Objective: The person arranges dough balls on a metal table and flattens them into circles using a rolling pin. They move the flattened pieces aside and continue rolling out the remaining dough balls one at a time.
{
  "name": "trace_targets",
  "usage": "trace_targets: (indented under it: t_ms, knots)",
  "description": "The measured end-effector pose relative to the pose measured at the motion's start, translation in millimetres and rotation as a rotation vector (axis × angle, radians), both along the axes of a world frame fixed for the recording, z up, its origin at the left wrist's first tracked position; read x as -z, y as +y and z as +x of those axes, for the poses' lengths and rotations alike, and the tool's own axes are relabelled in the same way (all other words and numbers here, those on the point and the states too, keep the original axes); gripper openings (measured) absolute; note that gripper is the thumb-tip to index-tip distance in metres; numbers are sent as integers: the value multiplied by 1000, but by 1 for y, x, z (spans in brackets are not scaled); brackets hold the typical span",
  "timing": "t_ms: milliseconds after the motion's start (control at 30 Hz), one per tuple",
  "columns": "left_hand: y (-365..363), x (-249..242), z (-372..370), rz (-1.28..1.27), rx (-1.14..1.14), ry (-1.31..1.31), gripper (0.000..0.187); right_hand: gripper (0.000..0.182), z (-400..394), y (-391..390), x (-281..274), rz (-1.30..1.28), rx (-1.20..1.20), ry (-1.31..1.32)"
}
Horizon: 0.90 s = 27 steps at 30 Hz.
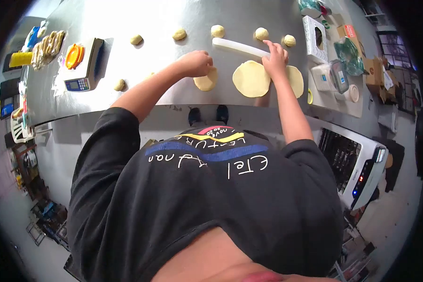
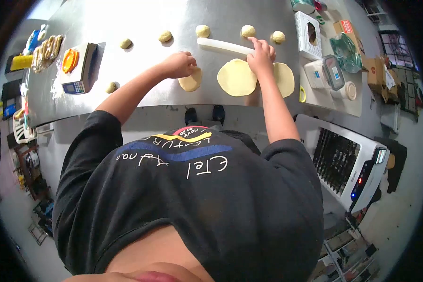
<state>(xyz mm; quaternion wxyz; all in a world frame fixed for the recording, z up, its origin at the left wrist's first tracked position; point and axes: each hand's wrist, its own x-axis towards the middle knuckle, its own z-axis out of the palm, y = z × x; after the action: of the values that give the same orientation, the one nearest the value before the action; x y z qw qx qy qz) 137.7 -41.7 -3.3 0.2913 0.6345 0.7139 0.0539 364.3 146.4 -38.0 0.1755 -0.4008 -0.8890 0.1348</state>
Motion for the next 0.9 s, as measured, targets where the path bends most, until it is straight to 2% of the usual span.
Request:
trace_targets:
  t_ms: [33,133,233,300,333,400,433,533,700,767,900]
  knots:
    - [-3,-9,1,-3,-10,4,24,56,4,2,-1,-14,-14,13]
    - [-23,-51,6,-17,146,-199,21,55,19,3,-10,-40,-65,89]
    - [-50,-45,0,55,52,-324,22,54,30,2,-21,-63,-78,114]
    - [-64,-35,0,-104,-556,-758,23,54,36,1,-25,-81,-93,135]
    - [-70,-27,4,-100,-563,-755,23,54,38,0,-24,-81,-101,139]
    - [-83,-3,13,-27,-1007,-1107,19,54,42,-2,-17,-106,-122,130]
    - [-85,4,19,2,-1090,-1185,18,54,42,-1,-15,-102,-153,93]
    - [-91,18,35,88,-1213,-1229,18,52,41,-5,-10,-92,-183,25]
    - [-95,35,35,115,-1217,-1196,18,48,29,1,-5,0,-198,-39]
    - [-94,36,35,109,-1213,-1200,18,47,23,7,-6,-33,-198,-155]
    - [-92,36,36,126,-1235,-1224,18,46,14,15,1,25,-191,-103]
